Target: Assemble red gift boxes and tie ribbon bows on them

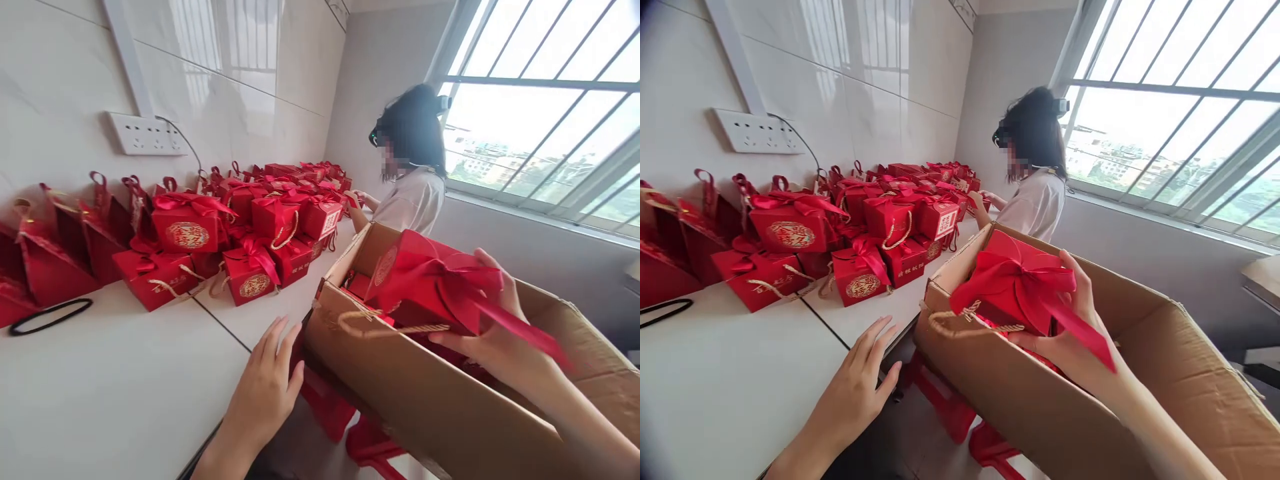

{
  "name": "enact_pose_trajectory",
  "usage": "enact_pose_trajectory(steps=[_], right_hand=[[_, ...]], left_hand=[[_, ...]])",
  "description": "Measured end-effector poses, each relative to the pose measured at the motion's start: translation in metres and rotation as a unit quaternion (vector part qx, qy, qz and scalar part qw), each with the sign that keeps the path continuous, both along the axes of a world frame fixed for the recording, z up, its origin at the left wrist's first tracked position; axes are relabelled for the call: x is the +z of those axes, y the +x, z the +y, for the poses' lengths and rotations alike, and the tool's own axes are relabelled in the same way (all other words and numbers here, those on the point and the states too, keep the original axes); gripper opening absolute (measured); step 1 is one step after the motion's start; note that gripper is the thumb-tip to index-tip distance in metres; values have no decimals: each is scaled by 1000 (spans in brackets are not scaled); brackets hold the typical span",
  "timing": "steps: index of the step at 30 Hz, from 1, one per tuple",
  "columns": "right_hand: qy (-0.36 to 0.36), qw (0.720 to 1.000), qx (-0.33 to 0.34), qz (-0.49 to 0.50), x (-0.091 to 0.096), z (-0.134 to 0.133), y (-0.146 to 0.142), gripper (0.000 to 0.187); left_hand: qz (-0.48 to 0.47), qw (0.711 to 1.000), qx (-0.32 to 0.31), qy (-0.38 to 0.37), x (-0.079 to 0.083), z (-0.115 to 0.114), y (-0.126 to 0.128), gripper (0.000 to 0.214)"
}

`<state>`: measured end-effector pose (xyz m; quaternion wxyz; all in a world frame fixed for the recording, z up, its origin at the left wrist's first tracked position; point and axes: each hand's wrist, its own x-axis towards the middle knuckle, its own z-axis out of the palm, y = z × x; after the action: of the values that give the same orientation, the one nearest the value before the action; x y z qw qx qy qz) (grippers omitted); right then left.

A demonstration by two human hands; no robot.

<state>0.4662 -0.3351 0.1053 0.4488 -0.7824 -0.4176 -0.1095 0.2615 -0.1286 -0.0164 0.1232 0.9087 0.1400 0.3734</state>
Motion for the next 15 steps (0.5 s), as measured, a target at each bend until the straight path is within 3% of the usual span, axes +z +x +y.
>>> enact_pose_trajectory(steps=[3, 5, 8, 11, 13, 15], right_hand=[[-22, 998, 2, -67, -3, -3, 12, 107], [-29, 992, 68, -105, -8, -1, 14, 108], [-13, 982, 137, -128, -13, 1, 16, 110], [26, 987, 144, -66, -15, -1, 15, 104], [50, 989, 134, -28, -17, -3, 14, 99], [66, 990, 124, -10, -19, -6, 14, 96]], left_hand=[[-73, 984, -76, -146, 31, -17, 23, 33], [-126, 956, -94, -249, 55, -27, 40, 25], [-126, 923, -136, -338, 83, -37, 67, 32], [-147, 920, -142, -334, 95, -43, 85, 22], [-188, 934, -139, -272, 98, -47, 90, 7], [-222, 946, -157, -177, 100, -51, 91, 10]])
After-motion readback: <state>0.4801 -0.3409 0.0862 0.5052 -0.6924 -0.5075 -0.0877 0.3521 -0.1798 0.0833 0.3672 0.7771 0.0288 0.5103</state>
